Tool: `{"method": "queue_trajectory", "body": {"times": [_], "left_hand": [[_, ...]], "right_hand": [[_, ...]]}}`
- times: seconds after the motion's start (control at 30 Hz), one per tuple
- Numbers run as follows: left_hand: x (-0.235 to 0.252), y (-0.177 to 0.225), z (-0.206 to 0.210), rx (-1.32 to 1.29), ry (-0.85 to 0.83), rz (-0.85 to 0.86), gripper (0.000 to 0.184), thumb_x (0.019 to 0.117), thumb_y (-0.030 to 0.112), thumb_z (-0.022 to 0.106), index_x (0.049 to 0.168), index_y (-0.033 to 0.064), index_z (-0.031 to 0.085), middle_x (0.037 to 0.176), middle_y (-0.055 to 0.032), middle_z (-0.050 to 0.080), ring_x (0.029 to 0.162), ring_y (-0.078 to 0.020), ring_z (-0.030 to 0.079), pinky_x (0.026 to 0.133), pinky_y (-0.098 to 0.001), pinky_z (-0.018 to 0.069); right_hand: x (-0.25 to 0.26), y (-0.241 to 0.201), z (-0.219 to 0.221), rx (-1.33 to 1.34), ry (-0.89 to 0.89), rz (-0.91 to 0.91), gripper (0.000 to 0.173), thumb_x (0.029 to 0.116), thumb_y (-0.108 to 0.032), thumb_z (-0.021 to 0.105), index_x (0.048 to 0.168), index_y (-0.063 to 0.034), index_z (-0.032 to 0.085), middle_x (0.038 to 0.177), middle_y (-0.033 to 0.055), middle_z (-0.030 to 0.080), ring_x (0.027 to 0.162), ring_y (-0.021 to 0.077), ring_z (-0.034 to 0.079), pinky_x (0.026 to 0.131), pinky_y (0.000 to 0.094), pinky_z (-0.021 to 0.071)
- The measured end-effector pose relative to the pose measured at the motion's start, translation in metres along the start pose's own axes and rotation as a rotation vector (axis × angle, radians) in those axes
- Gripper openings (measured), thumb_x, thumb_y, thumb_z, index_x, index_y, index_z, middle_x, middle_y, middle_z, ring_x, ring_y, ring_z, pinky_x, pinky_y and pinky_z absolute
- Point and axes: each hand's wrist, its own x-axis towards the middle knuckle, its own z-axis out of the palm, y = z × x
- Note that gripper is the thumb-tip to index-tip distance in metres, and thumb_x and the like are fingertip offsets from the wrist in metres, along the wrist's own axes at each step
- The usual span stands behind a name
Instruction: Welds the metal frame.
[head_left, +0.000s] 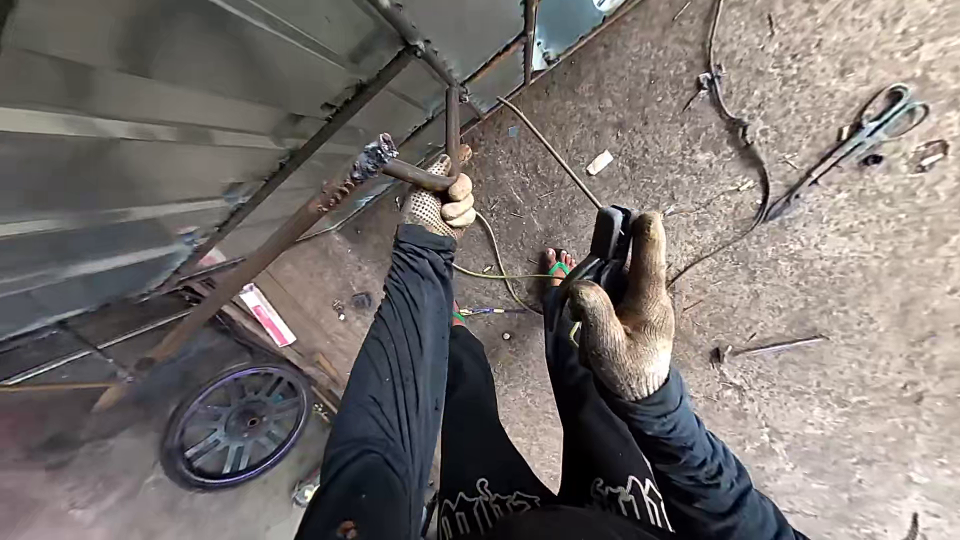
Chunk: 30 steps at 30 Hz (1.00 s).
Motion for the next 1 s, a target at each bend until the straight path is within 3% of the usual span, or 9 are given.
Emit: {"method": "queue_trajectory", "body": {"times": [0.23,0.37,0.4,0.5,0.63,0.77,0.87,0.93,1.0], "left_hand": [[-0.009,0.01,0.022,0.041,0.119,0.051,0.039,0.1117,0.041,0.028,0.122,0.0148,0.055,0.059,0.0004,0.044,0.039,-0.0107,0.041,0.036,-0.0227,0.0386],[-0.014,0.014,0.037,0.023,0.223,0.012,0.038,0.111,0.04,0.028,0.106,0.014,0.056,0.054,0.0018,0.041,0.036,-0.0086,0.037,0.033,-0.0205,0.0341],[-0.014,0.014,0.036,0.033,0.212,0.012,0.038,0.1109,0.039,0.028,0.105,0.0142,0.056,0.054,0.0017,0.041,0.036,-0.0086,0.037,0.033,-0.0205,0.0337],[-0.01,0.016,0.028,0.058,0.165,0.036,0.041,0.1118,0.04,0.026,0.117,0.0126,0.057,0.055,0.0015,0.042,0.037,-0.0092,0.039,0.035,-0.0212,0.0359],[-0.004,0.015,0.027,0.069,0.1,0.036,0.042,0.1117,0.04,0.028,0.097,0.0125,0.056,0.053,0.0021,0.04,0.037,-0.0093,0.038,0.036,-0.0217,0.0353],[-0.006,0.016,0.024,0.05,0.055,0.024,0.041,0.1107,0.04,0.032,0.092,0.0132,0.056,0.053,0.0023,0.041,0.038,-0.0099,0.039,0.037,-0.0223,0.0367],[-0.006,0.015,0.023,0.063,0.061,0.019,0.044,0.1107,0.042,0.028,0.091,0.0144,0.056,0.053,0.003,0.04,0.038,-0.0094,0.038,0.037,-0.0223,0.0349],[-0.006,0.014,0.023,0.038,0.054,0.035,0.042,0.1107,0.041,0.029,0.096,0.0131,0.057,0.055,0.0021,0.041,0.038,-0.01,0.039,0.037,-0.0226,0.0364],[-0.005,0.014,0.024,0.017,0.045,0.041,0.04,0.1102,0.041,0.032,0.094,0.0126,0.056,0.054,0.0012,0.043,0.038,-0.0106,0.041,0.037,-0.0227,0.0375]], "right_hand": [[0.017,-0.001,0.013,0.024,-0.024,-0.001,0.077,0.0968,-0.023,0.068,0.162,-0.0123,0.03,0.109,0.0086,0.071,0.07,0.0152,0.069,0.061,0.0381,0.0641],[0.023,-0.003,0.018,0.025,-0.04,0.013,0.077,0.0962,-0.025,0.069,0.162,-0.0131,0.031,0.106,0.007,0.072,0.071,0.0154,0.07,0.061,0.0389,0.0646],[0.024,-0.004,0.019,0.022,-0.043,0.012,0.077,0.096,-0.025,0.069,0.162,-0.0133,0.031,0.105,0.0068,0.072,0.071,0.0153,0.07,0.061,0.0392,0.0647],[0.026,-0.004,0.023,0.007,-0.037,-0.003,0.077,0.0958,-0.027,0.069,0.162,-0.0136,0.032,0.103,0.0057,0.072,0.069,0.014,0.069,0.061,0.039,0.0642],[0.029,0.001,0.027,0.003,-0.022,-0.012,0.076,0.0957,-0.027,0.069,0.162,-0.0148,0.033,0.105,0.0052,0.072,0.069,0.0127,0.068,0.059,0.0375,0.0631],[0.038,0.003,0.032,-0.019,-0.009,0.008,0.077,0.0948,-0.028,0.07,0.162,-0.017,0.033,0.107,0.0046,0.072,0.069,0.0132,0.068,0.059,0.0397,0.0629],[0.047,0.006,0.037,-0.078,-0.018,0.037,0.079,0.0951,-0.032,0.07,0.163,-0.0211,0.032,0.12,0.0043,0.071,0.08,0.0123,0.07,0.066,0.0405,0.0625],[0.053,0.01,0.041,-0.111,-0.021,0.049,0.079,0.0956,-0.036,0.07,0.163,-0.0236,0.032,0.122,0.0038,0.071,0.082,0.0115,0.07,0.068,0.0408,0.0624],[0.058,0.012,0.046,-0.11,-0.023,0.036,0.078,0.0961,-0.037,0.07,0.163,-0.0228,0.032,0.123,0.0043,0.07,0.085,0.0111,0.07,0.07,0.0403,0.0625]]}}
